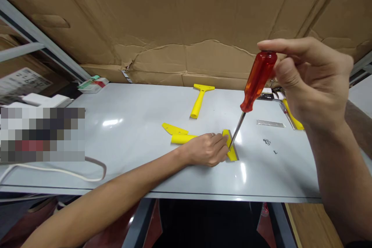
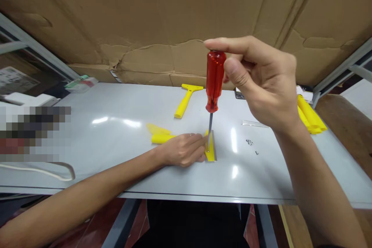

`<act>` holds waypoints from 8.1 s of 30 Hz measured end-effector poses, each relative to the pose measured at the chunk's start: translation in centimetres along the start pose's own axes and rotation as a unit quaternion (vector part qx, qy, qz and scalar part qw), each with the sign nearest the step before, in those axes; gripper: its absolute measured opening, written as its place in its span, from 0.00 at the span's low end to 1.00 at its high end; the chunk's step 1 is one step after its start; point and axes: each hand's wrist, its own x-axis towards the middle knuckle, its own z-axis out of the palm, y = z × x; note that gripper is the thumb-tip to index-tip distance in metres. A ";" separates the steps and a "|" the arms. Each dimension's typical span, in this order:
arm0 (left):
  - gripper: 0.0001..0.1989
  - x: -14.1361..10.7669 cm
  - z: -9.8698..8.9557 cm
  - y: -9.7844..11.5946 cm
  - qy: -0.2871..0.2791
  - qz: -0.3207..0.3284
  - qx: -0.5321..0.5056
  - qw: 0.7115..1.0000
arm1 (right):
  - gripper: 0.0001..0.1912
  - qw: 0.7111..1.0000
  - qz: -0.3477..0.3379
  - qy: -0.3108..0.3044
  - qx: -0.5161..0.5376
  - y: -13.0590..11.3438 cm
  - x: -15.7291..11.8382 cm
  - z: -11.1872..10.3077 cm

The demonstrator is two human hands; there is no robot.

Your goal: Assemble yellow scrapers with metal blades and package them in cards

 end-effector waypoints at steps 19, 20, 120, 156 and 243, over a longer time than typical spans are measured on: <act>0.13 -0.4 0.2 0.0 -0.032 0.006 0.004 0.999 | 0.19 0.991 0.037 -0.070 0.107 0.0 -0.2 -0.1; 0.13 -0.4 0.3 0.1 -0.032 0.005 0.001 0.999 | 0.21 0.994 0.034 -0.052 0.088 0.0 -0.3 0.0; 0.07 0.7 -1.2 0.7 -0.032 -0.073 -0.083 0.993 | 0.11 0.904 0.337 -0.227 -0.137 -1.5 0.4 -9.5; 0.05 2.3 -1.8 -0.4 0.057 -0.427 -0.338 0.837 | 0.16 0.982 0.172 0.073 0.026 -2.7 1.2 -7.0; 0.23 1.1 -6.4 -0.7 -0.275 -0.223 -0.308 0.883 | 0.20 0.976 0.210 0.052 -0.020 -0.4 0.7 -5.7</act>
